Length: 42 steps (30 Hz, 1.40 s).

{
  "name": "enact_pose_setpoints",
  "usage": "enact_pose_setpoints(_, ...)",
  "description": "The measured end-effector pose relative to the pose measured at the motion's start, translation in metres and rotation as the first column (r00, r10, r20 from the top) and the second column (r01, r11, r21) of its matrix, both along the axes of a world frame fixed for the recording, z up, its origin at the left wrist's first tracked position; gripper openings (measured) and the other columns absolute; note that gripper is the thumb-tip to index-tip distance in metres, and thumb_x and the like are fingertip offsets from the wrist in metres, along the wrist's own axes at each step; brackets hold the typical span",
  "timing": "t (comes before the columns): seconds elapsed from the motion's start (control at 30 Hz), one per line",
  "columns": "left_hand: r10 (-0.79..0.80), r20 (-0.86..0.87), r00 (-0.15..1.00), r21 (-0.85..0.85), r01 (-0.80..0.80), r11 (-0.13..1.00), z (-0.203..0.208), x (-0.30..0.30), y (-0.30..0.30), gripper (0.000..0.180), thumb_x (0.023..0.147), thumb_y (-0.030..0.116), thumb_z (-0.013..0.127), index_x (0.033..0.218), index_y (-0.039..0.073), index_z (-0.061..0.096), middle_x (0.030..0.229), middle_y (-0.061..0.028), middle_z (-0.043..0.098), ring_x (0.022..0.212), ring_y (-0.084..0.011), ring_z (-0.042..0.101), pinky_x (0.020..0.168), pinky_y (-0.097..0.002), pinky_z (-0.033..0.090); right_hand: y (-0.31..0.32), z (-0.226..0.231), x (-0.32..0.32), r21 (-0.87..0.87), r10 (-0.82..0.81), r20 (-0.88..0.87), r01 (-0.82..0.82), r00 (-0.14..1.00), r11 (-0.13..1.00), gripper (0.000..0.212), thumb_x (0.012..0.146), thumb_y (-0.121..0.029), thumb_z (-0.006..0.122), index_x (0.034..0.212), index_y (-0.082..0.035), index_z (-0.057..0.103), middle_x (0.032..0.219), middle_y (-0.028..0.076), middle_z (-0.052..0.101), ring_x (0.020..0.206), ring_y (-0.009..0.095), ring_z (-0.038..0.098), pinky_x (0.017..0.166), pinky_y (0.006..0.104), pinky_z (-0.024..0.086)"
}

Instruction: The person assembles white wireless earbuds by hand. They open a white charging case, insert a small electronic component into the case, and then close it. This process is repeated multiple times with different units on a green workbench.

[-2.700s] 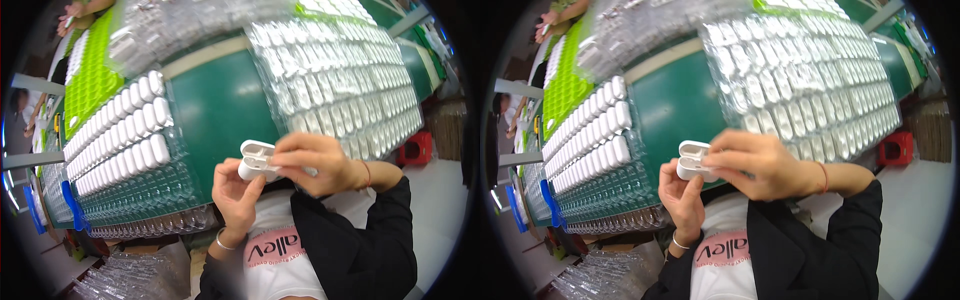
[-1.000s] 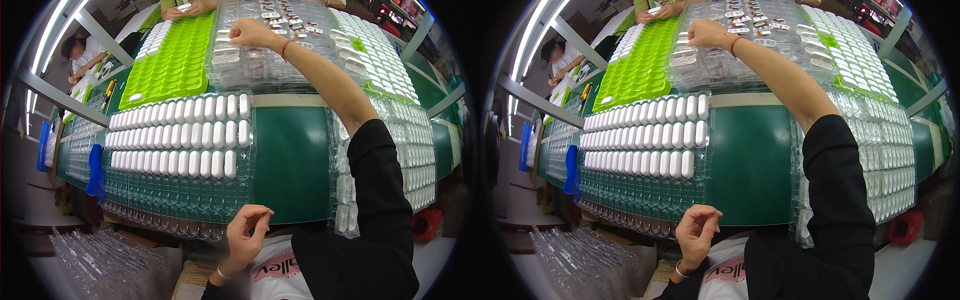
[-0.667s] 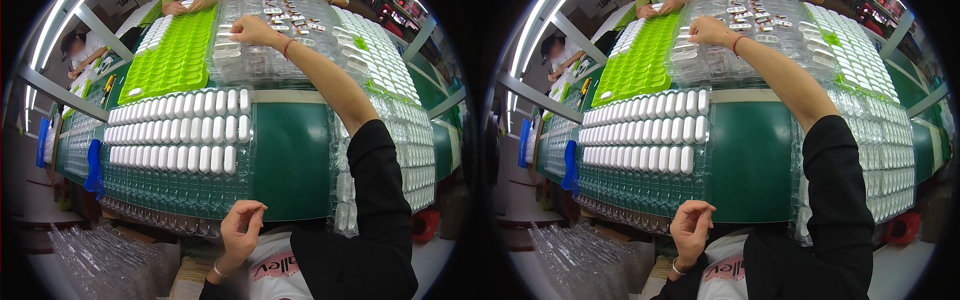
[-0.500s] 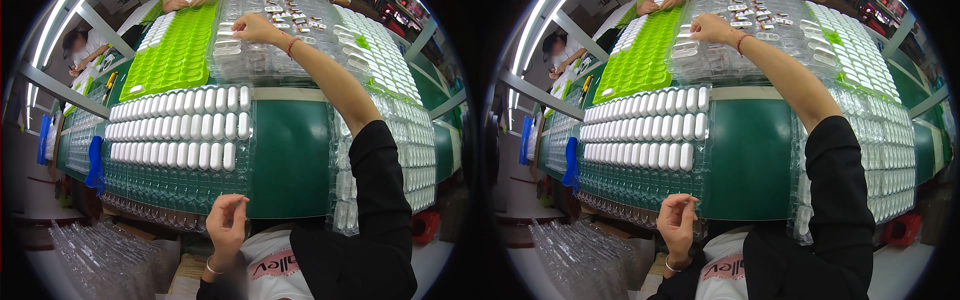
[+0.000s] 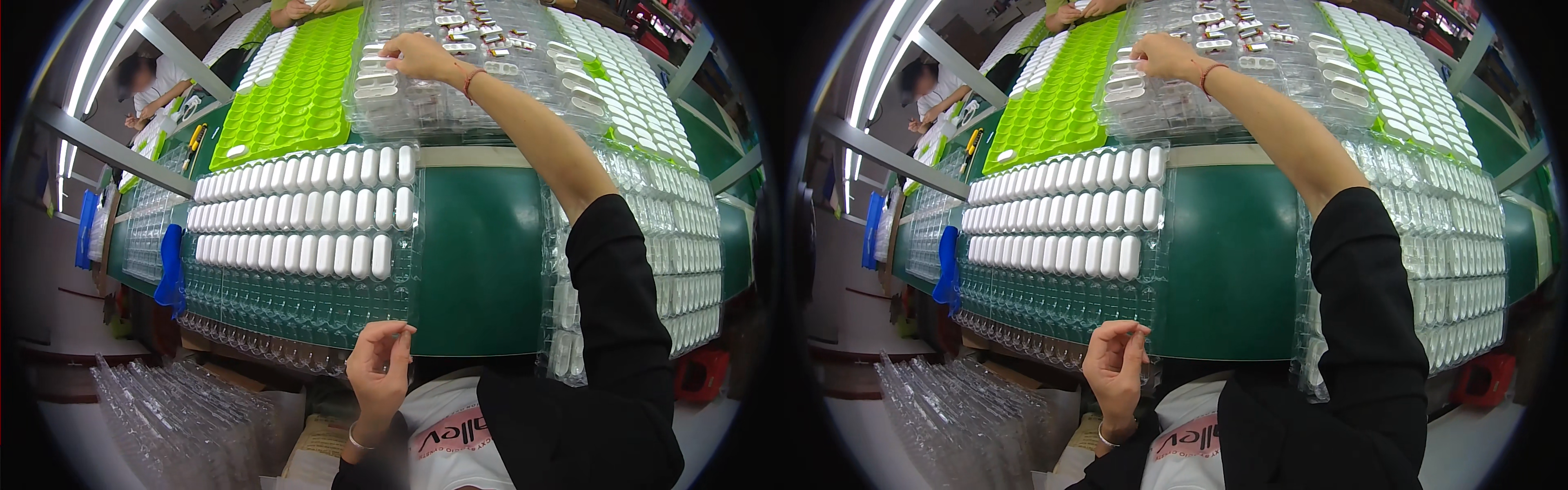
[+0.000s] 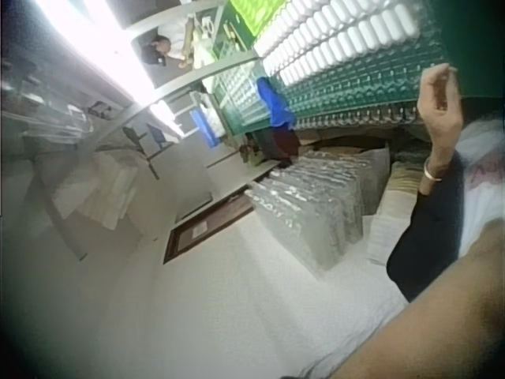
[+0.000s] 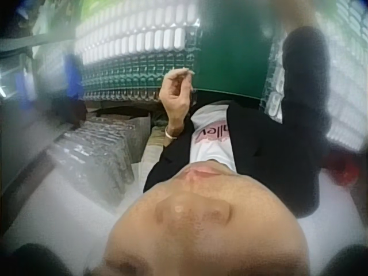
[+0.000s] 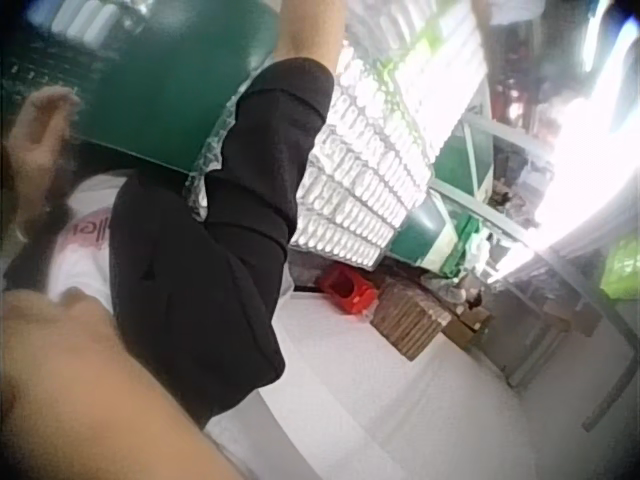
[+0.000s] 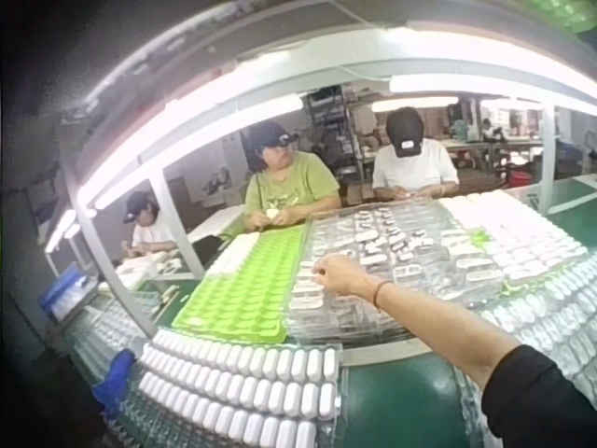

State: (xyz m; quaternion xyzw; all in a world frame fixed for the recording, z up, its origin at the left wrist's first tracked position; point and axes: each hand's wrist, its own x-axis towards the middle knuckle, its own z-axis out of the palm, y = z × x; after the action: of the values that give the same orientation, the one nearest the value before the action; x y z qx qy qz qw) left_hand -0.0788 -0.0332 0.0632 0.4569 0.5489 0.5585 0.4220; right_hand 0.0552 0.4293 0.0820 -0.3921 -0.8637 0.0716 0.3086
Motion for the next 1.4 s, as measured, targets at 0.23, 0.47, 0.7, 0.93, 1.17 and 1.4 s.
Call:
enact_pose_setpoints(0.23, 0.061, -0.358, 0.932, 0.087, -0.031, 0.996, -0.002, -0.016, 0.019, 0.016, 0.094, -0.005, 0.059, 0.109, -0.001, 0.060, 0.093, -0.0049, 0.066, 0.064, -0.0024, 0.052, 0.055, -0.0174, 0.042, 0.014, -0.017, 0.005, 0.122, 0.127, -0.103, -0.114, 0.986, 0.986, 0.032, 0.083, -0.025, 0.072, 0.107, -0.003, 0.071, 0.089, 0.015, 0.072, 0.082, 0.030, 0.069, 0.075, 0.0381, 0.054)
enact_pose_setpoints(0.47, 0.186, -0.845, 0.501, 0.239, 0.042, 0.970, -0.006, -0.027, 0.070, 0.018, 0.087, 0.003, 0.068, 0.105, 0.004, 0.065, 0.087, -0.0046, 0.066, 0.054, -0.0127, 0.053, 0.053, -0.0270, 0.045, 0.020, -0.021, 0.016, 0.100, 0.082, -0.134, -0.069, 0.988, 0.993, 0.036, 0.077, -0.023, 0.069, 0.104, 0.000, 0.071, 0.094, 0.023, 0.071, 0.089, 0.038, 0.069, 0.079, 0.0426, 0.054)
enact_pose_setpoints(0.7, 0.061, -0.984, 0.166, 0.072, 0.059, 0.996, -0.032, -0.037, 0.109, 0.036, 0.086, 0.023, 0.071, 0.119, 0.012, 0.064, 0.086, -0.0106, 0.065, 0.079, -0.0303, 0.063, 0.069, -0.0420, 0.051, -0.094, 0.033, 0.079, -0.083, 0.149, -0.103, -0.158, 0.983, 0.984, 0.029, 0.083, -0.017, 0.069, 0.106, 0.002, 0.071, 0.097, 0.024, 0.071, 0.085, 0.034, 0.070, 0.074, 0.0390, 0.055)
enact_pose_setpoints(0.93, 0.048, -0.505, 0.862, 0.177, 0.049, 0.983, 0.014, -0.008, 0.037, 0.038, 0.087, -0.007, 0.065, 0.124, -0.008, 0.058, 0.106, -0.0148, 0.065, 0.089, -0.0181, 0.064, 0.076, -0.0279, 0.054, -0.303, 0.047, 0.261, -0.181, -0.262, 0.143, 0.285, 0.955, 0.941, 0.023, 0.089, -0.019, 0.067, 0.103, -0.002, 0.072, 0.087, 0.012, 0.073, 0.075, 0.020, 0.067, 0.069, 0.0317, 0.052)
enact_pose_setpoints(1.17, -0.364, -0.030, 0.931, 0.122, 0.365, 0.923, 0.000, 0.068, 0.005, 0.031, 0.084, -0.010, 0.067, 0.114, -0.007, 0.059, 0.108, -0.0112, 0.060, 0.099, -0.0173, 0.060, 0.091, -0.0295, 0.049, -0.462, 0.021, 0.325, -0.301, -0.730, 0.267, 0.774, 0.629, 0.557, 0.016, 0.092, -0.016, 0.065, 0.091, 0.000, 0.070, 0.067, 0.007, 0.065, 0.059, 0.010, 0.057, 0.056, 0.0267, 0.044)
enact_pose_setpoints(1.4, -0.519, 0.009, 0.855, 0.061, 0.518, 0.853, -0.010, 0.085, 0.002, 0.032, 0.080, -0.010, 0.073, 0.108, -0.003, 0.062, 0.104, -0.0093, 0.061, 0.096, -0.0172, 0.060, 0.091, -0.0300, 0.048, -0.522, 0.029, 0.317, -0.383, -0.745, 0.333, 0.805, 0.578, 0.454, 0.021, 0.087, -0.023, 0.070, 0.085, -0.002, 0.070, 0.061, 0.009, 0.063, 0.055, 0.022, 0.059, 0.055, 0.0332, 0.045)
